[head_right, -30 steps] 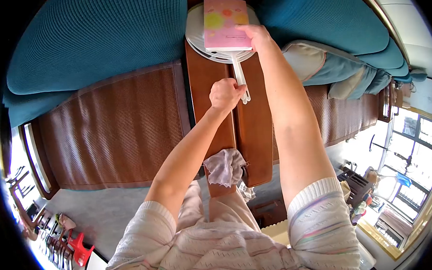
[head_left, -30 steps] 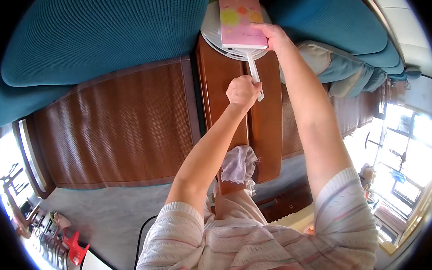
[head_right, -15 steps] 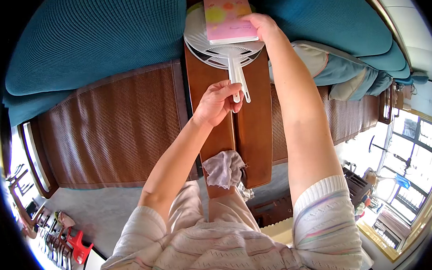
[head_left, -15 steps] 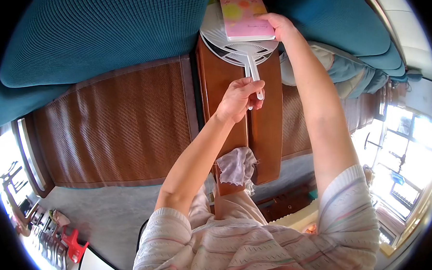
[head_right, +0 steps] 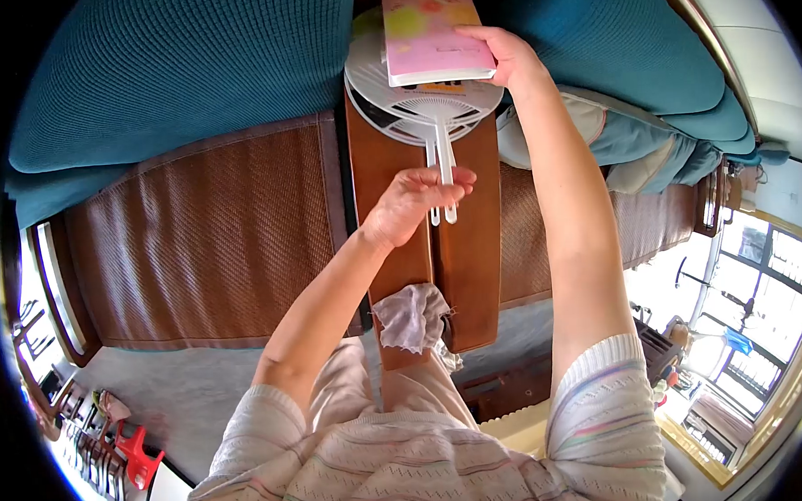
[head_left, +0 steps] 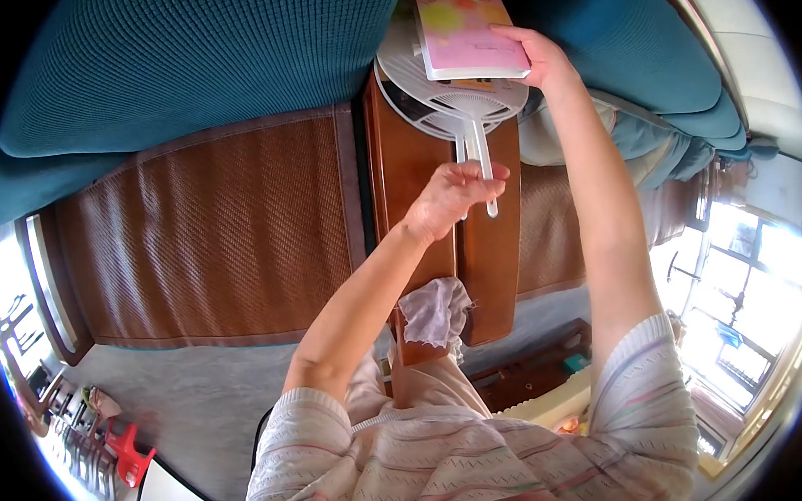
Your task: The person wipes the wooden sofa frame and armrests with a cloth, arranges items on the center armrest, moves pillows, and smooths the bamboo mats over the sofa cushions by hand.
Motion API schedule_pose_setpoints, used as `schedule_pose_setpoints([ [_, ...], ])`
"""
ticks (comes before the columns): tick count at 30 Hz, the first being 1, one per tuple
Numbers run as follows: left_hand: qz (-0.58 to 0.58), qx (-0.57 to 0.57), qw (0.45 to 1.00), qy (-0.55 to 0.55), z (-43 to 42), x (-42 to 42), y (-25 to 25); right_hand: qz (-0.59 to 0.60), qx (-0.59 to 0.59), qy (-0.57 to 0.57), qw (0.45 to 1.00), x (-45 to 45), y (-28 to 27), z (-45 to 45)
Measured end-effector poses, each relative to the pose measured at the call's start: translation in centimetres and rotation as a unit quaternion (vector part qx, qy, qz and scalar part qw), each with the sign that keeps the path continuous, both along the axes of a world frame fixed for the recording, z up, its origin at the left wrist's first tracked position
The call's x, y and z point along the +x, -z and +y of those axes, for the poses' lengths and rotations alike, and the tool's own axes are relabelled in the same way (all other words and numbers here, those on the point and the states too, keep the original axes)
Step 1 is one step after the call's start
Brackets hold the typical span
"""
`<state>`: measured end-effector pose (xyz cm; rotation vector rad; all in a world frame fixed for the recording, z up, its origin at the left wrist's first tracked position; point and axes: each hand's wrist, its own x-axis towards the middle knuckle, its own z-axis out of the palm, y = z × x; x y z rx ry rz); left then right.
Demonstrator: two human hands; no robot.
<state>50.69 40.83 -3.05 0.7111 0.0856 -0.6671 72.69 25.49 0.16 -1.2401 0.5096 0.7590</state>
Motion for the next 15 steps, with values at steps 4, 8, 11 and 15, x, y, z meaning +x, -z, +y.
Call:
schedule_pose_setpoints([
  [4,-0.019,0.024,0.999,0.043,0.2,-3.8,-2.1,0.006,-0.015,0.025,1.000,-1.2,-0.6,-0.4],
  [8,-0.036,0.049,0.994,0.087,2.6,-7.8,-3.6,-0.009,0.029,0.031,0.999,-2.3,-0.2,-1.1],
  [11,-0.102,0.127,0.979,0.123,5.6,-11.8,-3.6,-0.019,0.062,0.025,0.998,-3.5,0.6,-1.7],
  [15,-0.059,0.152,0.968,0.190,10.9,-16.8,-3.6,-0.006,0.052,0.020,0.998,-4.7,3.1,-1.5],
])
